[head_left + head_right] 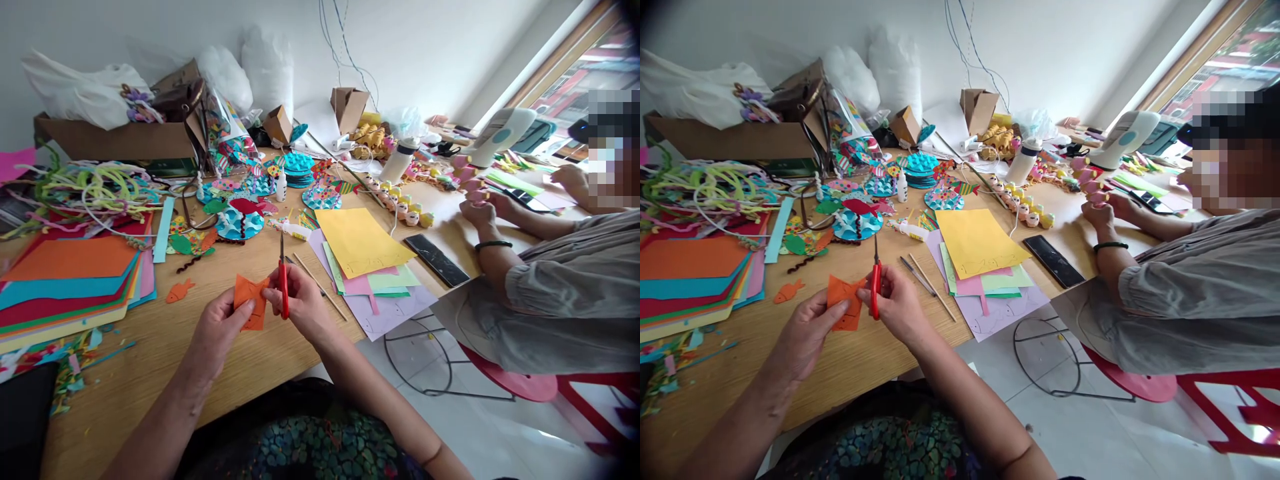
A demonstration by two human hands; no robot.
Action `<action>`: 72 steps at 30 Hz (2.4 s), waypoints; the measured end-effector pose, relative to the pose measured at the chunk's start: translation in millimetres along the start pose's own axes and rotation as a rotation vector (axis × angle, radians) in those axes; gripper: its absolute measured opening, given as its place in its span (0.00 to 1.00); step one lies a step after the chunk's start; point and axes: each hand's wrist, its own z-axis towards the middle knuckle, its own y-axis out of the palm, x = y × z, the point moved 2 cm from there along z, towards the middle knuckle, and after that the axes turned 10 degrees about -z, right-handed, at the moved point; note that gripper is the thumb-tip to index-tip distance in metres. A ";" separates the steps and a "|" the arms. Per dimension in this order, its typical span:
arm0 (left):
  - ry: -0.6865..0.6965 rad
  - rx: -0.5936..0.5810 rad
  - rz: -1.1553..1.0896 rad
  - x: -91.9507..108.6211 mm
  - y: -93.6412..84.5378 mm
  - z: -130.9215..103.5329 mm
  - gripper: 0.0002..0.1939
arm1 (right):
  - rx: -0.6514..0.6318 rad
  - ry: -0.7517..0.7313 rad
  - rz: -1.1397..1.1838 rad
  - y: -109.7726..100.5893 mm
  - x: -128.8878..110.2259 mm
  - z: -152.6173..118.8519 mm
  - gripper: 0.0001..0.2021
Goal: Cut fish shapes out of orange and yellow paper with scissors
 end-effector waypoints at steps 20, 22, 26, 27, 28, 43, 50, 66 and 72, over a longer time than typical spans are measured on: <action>0.062 0.133 -0.131 14.7 8.7 -3.1 0.02 | -0.187 0.104 -0.265 4.2 19.8 -45.3 0.12; 0.064 0.153 -0.139 14.0 11.5 -2.3 0.03 | -0.207 0.136 -0.240 4.9 19.7 -48.6 0.13; 0.041 0.197 -0.149 13.4 15.5 -1.3 0.05 | -0.239 0.164 -0.178 6.8 17.0 -49.0 0.15; 0.032 0.202 -0.151 13.6 16.4 -1.1 0.06 | -0.242 0.166 -0.162 7.0 17.0 -48.7 0.16; 0.026 0.203 -0.151 13.8 17.1 -1.0 0.06 | -0.245 0.167 -0.149 7.1 17.5 -48.5 0.17; 0.023 0.151 -0.116 12.4 18.1 -1.2 0.04 | -0.250 0.198 -0.100 7.5 24.1 -48.0 0.15; 0.034 0.146 -0.119 11.2 16.8 -0.8 0.05 | -0.250 0.197 -0.100 7.4 28.9 -48.5 0.17; -0.030 0.128 -0.122 12.3 15.1 -2.4 0.06 | -0.259 0.133 -0.204 4.4 28.0 -49.4 0.19; -0.050 0.127 -0.108 10.4 12.3 -1.4 0.05 | -0.260 0.127 -0.273 1.8 26.5 -50.1 0.21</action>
